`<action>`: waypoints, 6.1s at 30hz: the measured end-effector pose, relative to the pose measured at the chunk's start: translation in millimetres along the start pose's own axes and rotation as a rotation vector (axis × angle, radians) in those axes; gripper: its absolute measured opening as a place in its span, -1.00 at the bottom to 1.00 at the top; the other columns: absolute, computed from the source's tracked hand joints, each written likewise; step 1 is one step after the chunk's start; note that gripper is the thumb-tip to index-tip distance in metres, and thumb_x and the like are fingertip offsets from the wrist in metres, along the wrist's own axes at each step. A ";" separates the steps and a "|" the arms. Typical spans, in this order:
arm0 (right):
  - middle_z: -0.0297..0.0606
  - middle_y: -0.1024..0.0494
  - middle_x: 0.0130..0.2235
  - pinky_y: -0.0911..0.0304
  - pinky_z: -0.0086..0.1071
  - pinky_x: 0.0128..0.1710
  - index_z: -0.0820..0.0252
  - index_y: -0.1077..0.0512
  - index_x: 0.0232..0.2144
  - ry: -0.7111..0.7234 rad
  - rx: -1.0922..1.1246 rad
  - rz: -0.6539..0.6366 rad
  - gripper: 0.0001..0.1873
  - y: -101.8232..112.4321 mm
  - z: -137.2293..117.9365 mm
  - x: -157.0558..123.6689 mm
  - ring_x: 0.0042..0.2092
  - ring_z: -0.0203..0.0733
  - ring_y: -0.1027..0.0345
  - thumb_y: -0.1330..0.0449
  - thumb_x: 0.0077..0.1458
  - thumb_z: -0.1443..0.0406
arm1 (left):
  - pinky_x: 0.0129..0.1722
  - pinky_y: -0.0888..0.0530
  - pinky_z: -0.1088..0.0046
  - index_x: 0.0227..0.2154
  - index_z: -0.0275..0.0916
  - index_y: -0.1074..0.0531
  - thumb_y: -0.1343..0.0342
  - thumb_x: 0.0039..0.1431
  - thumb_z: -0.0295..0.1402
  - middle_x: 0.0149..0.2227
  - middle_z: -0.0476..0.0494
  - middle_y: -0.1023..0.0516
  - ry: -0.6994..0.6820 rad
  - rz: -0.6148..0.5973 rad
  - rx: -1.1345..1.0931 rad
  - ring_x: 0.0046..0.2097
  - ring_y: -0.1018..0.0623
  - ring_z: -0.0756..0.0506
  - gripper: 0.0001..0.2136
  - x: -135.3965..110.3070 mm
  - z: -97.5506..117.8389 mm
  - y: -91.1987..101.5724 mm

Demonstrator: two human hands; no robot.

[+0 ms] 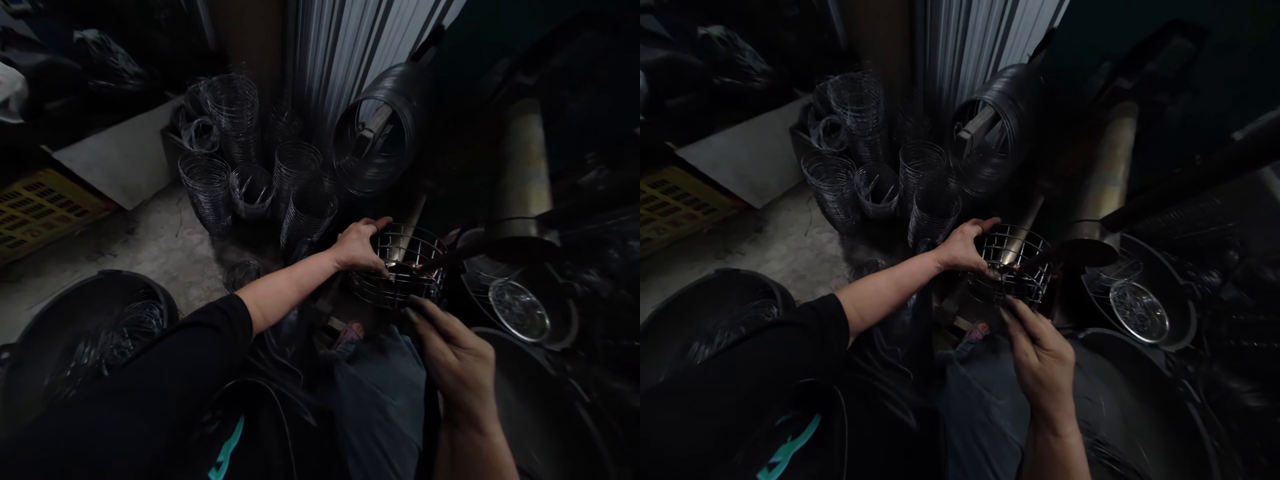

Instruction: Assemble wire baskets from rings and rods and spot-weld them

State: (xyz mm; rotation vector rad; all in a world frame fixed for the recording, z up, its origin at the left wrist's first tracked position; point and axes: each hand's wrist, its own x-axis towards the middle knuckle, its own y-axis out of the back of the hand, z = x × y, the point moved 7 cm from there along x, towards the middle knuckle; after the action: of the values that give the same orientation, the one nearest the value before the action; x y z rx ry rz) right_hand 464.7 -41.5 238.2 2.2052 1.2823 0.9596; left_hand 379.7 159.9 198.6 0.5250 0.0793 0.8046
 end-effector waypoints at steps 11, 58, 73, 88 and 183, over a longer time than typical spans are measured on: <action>-0.12 -0.62 -0.30 -0.44 -0.39 -0.38 0.25 -0.57 -0.20 0.399 -0.323 -0.183 -0.64 -16.8 -69.5 -25.6 -0.31 -0.12 -0.54 -0.05 0.27 0.15 | 0.13 -0.38 0.19 0.20 -0.37 -0.17 -0.49 -0.59 -0.28 0.12 -0.34 -0.37 0.195 0.008 -0.592 0.09 -0.43 -0.23 0.12 -48.4 -67.2 -16.5; -0.23 -0.62 -0.35 -0.31 -0.40 -0.44 0.14 -0.61 -0.28 0.308 -0.434 -0.021 -0.69 -10.0 -16.3 46.7 -0.39 -0.19 -0.50 -0.09 0.21 0.17 | 0.10 -0.39 0.10 0.16 -0.21 -0.29 -0.35 -0.40 -0.19 0.09 -0.23 -0.40 -0.048 0.005 0.137 0.11 -0.39 -0.30 -0.11 -24.8 28.4 -0.5; -0.18 -0.60 -0.14 -0.38 -0.14 -0.03 0.16 -0.55 -0.11 -0.279 0.197 -0.003 -0.55 -5.0 23.1 -4.8 -0.12 -0.02 -0.49 -0.35 -0.06 0.11 | 0.29 -0.10 -0.04 0.27 -0.17 -0.07 -0.45 -0.52 -0.11 0.32 -0.28 -0.08 -0.026 -0.042 0.060 0.34 -0.08 -0.37 0.16 -1.3 10.4 -1.2; -0.15 -0.63 -0.24 -0.42 -0.28 -0.18 0.09 -0.52 -0.03 -0.539 0.726 -0.334 -0.62 -40.8 -10.7 -43.9 -0.21 -0.08 -0.52 -0.27 0.06 0.22 | 0.15 -0.36 0.19 0.11 -0.28 -0.31 -0.49 -0.64 -0.31 0.08 -0.24 -0.36 0.107 0.029 -0.298 0.10 -0.40 -0.25 0.02 -83.1 -26.6 13.3; -0.20 -0.63 -0.29 -0.37 -0.31 -0.32 0.13 -0.61 -0.22 0.192 -0.302 -0.066 -0.71 -3.8 -5.1 50.8 -0.31 -0.09 -0.51 -0.13 0.17 0.17 | 0.01 -0.40 0.00 0.11 -0.08 -0.30 -0.30 -0.35 -0.02 0.08 -0.21 -0.34 0.053 -0.021 0.287 0.07 -0.36 -0.32 -0.18 -17.6 34.4 -5.7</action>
State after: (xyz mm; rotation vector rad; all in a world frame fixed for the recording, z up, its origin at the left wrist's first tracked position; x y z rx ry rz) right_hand 475.9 4.6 257.3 1.8670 1.1917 1.2730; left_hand 380.2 129.9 223.6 0.7730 0.2511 0.7914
